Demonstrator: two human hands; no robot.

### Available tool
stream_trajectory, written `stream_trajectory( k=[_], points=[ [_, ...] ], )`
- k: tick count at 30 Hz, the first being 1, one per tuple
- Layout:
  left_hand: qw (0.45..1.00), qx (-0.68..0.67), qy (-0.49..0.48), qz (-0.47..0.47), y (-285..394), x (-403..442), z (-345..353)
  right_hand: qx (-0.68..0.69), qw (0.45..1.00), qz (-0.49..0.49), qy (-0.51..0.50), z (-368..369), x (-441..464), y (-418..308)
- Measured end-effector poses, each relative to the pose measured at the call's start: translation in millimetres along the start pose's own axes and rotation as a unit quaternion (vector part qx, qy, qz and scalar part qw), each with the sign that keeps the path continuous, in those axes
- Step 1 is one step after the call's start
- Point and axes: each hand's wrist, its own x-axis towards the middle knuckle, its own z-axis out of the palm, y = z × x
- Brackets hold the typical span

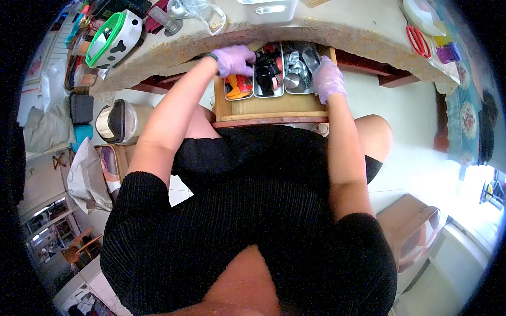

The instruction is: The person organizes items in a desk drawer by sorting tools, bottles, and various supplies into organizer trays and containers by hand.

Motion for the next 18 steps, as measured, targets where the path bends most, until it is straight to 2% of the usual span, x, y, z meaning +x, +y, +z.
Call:
stream_trajectory(
  k=[3,6,8,12,15,18],
  points=[
    [0.995,0.102,0.005,-0.016,43,-13,25,0.006,1.000,-0.005,-0.001,-8,-2,-3],
    [0.978,0.208,0.010,-0.007,48,-4,67,0.008,1.000,-0.028,0.007,-8,-6,-5],
    [0.973,0.225,0.048,0.003,45,4,76,0.008,0.999,-0.042,0.014,-7,-7,-2],
    [0.978,0.204,0.039,0.005,45,4,74,0.040,0.998,-0.038,-0.004,-2,-11,0],
    [0.975,0.220,0.027,-0.008,60,-7,62,0.039,0.994,-0.083,0.060,37,9,18],
    [0.973,0.227,0.039,-0.007,56,1,70,-0.007,0.998,-0.053,0.024,33,5,9]
  ],
)
